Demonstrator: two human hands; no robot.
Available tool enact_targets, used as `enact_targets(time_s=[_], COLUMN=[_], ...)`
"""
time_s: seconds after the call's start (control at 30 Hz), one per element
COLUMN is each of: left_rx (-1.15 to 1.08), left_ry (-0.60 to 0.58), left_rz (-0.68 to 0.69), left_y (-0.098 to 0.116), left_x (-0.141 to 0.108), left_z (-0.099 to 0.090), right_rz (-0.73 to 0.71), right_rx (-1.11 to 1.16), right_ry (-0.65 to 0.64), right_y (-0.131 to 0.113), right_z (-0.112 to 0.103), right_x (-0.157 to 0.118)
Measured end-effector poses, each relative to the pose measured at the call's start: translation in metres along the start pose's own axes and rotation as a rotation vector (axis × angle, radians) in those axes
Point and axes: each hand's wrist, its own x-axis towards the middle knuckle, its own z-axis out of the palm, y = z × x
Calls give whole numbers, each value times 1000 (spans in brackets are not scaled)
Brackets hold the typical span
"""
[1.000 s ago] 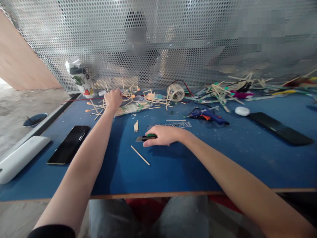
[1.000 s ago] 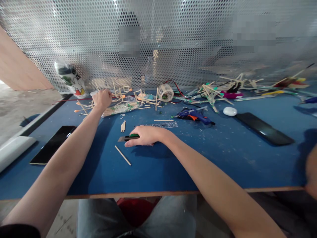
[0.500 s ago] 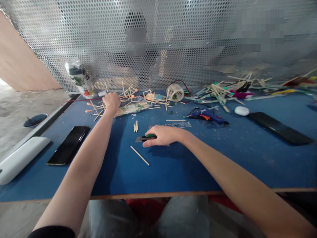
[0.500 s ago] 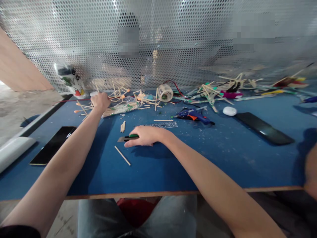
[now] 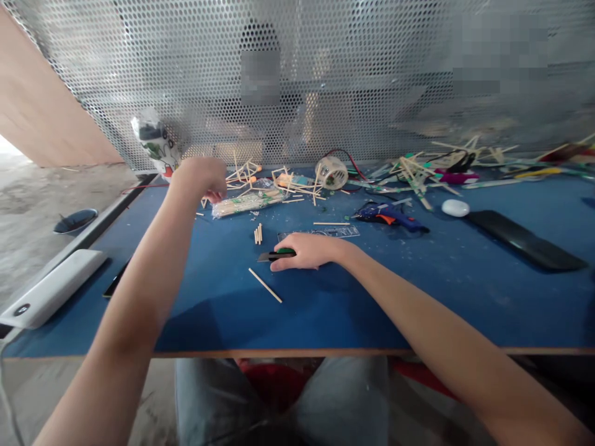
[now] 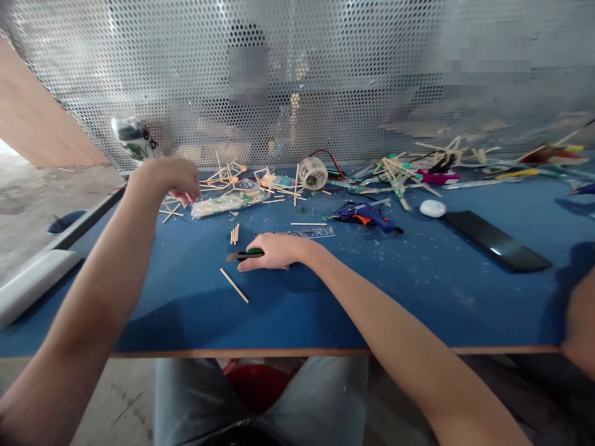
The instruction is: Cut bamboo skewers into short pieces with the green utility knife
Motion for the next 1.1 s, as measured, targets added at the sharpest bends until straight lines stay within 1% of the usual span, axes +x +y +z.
enact_targets(time_s=[0.03, 0.1, 0.17, 0.27, 0.37, 0.5, 0.6, 0.7, 0.8, 0.93, 1.1], left_rx=[12, 21, 44, 109, 74, -77, -185, -279, -361, -433, -482], left_ry=[-140, -340, -409, -333, -316, -305, -288, -277, -278, -261, -238], left_rz=[37, 144, 248, 339, 473, 669, 790, 878, 912, 897, 922], left_y=[8, 22, 30, 27, 12, -4, -7, -7, -8, -12, -16], left_x=[-13, -38, -63, -91, -104, -101, -95, -91, -91, -89, -84], left_z=[1, 11, 27, 52, 71, 91, 107, 120, 128, 137, 147], right_rz=[-3, -13, -27, -37, -15, 19, 11, -13, -55, -116, -157], right_rx=[-1, -4, -4, 3, 33, 78, 88, 86, 71, 50, 37], right_ry=[-3, -9, -13, -15, -62, -160, -199, -221, -225, -206, -204], right_y=[0, -2, -3, -3, -1, 2, 5, 10, 15, 18, 20], right_z=[0, 2, 3, 4, 3, -4, -8, -9, -9, -10, -10], right_x=[0, -1, 0, 5, 13, 19, 20, 22, 24, 28, 26])
